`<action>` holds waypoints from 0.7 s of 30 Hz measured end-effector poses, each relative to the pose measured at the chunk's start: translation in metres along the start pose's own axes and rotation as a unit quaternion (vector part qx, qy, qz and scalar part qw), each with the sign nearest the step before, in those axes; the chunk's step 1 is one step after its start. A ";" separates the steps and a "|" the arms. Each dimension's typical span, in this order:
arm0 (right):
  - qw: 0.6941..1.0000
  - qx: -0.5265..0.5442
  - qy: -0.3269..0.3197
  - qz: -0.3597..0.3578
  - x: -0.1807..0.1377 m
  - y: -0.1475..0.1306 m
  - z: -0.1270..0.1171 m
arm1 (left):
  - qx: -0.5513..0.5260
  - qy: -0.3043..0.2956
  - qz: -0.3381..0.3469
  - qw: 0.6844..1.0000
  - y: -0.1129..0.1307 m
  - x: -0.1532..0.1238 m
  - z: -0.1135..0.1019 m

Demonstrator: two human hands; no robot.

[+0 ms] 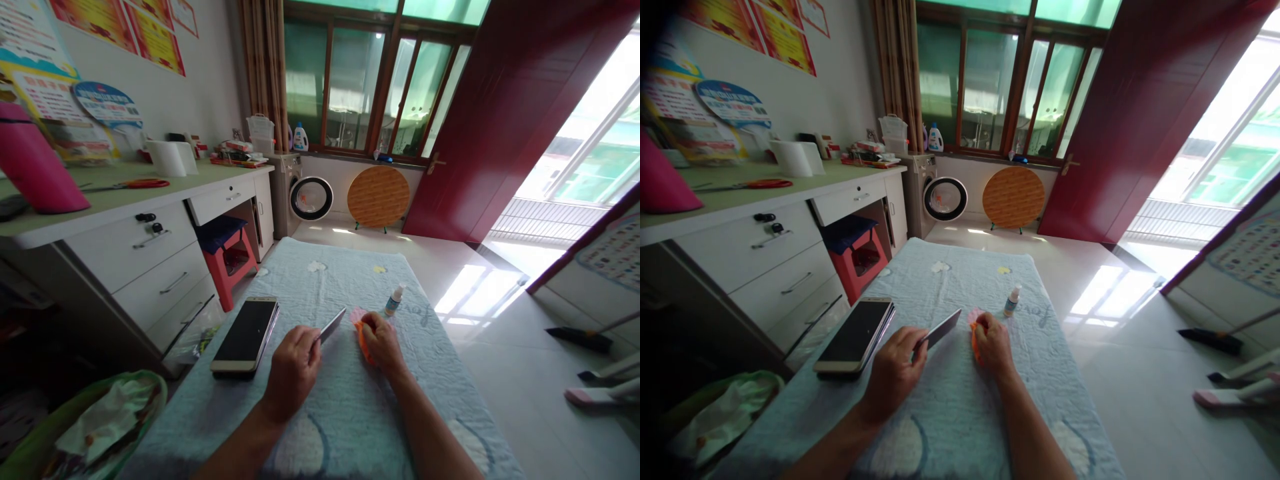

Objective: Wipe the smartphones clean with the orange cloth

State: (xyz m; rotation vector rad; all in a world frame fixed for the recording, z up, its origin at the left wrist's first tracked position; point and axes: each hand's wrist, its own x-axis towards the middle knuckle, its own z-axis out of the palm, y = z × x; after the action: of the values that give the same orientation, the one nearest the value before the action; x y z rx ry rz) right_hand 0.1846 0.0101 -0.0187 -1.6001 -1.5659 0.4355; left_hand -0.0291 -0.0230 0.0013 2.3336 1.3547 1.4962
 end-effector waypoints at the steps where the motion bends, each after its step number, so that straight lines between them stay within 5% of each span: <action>1: 1.000 0.003 -0.001 -0.003 0.000 -0.001 0.000 | 0.029 -0.004 0.056 0.998 0.002 -0.002 0.000; 8: 0.999 -0.019 0.016 -0.049 0.000 0.005 0.001 | 0.088 -0.097 0.229 0.965 0.021 -0.018 0.008; 21: 0.985 -0.149 -0.009 -0.089 -0.006 0.008 0.003 | 0.104 -0.256 0.203 0.939 0.028 -0.032 0.023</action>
State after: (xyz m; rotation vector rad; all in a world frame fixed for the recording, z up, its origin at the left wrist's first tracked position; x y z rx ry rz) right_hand 0.1867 0.0063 -0.0278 -1.6584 -1.8374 0.1210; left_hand 0.0011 -0.0532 -0.0203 2.9842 0.9713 0.7135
